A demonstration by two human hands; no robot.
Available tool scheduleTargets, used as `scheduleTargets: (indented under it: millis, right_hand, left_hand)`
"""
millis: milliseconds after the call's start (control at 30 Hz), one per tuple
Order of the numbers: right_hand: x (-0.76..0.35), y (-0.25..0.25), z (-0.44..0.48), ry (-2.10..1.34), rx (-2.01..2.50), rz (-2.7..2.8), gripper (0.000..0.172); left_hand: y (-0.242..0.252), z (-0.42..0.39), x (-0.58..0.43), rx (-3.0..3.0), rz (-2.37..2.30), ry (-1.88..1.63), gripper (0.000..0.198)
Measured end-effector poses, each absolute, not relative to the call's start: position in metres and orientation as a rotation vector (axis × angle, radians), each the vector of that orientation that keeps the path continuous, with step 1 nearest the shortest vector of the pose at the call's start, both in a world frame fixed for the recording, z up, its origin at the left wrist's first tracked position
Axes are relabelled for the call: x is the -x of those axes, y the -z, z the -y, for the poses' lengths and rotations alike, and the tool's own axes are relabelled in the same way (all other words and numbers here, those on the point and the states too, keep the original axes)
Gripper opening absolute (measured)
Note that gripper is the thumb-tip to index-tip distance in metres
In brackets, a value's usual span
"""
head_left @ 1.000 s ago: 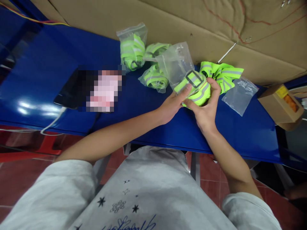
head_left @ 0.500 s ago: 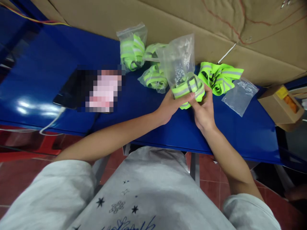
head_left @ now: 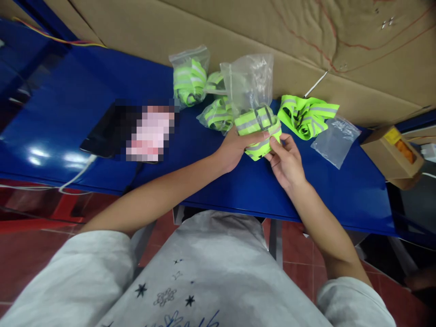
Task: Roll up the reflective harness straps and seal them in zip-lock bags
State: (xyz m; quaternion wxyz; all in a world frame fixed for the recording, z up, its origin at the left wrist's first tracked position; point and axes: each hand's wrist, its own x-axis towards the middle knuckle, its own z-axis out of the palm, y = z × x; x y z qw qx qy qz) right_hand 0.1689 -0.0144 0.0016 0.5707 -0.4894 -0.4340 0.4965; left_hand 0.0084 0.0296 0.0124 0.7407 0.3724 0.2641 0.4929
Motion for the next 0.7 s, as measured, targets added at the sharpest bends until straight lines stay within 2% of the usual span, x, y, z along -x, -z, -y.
scheduleTargets:
  millis: [67,233,367,533,700]
  right_hand:
    - [-0.174,0.004,0.009,-1.256,1.184,0.944,0.051]
    - [-0.18,0.006,0.004,-1.331,1.225,0.927,0.049]
    - [-0.184,-0.004,0.007,-1.141,1.234,1.009,0.051]
    - [-0.193,-0.016,0.007,-0.85,1.172,1.375,0.074]
    - [-0.194,-0.014,0.005,-0.884,1.169,1.301,0.057]
  left_hand:
    - [-0.008,-0.031,-0.009,-0.817,-0.58,-1.054,0.053]
    - [0.001,-0.031,-0.013,-0.825,-0.543,-1.014,0.052]
    - [-0.003,-0.026,-0.015,-0.815,-0.533,-0.979,0.051]
    - [-0.01,-0.028,-0.009,-0.842,-0.487,-0.887,0.056]
    - [-0.008,-0.034,-0.008,-0.791,-0.442,-0.894,0.054]
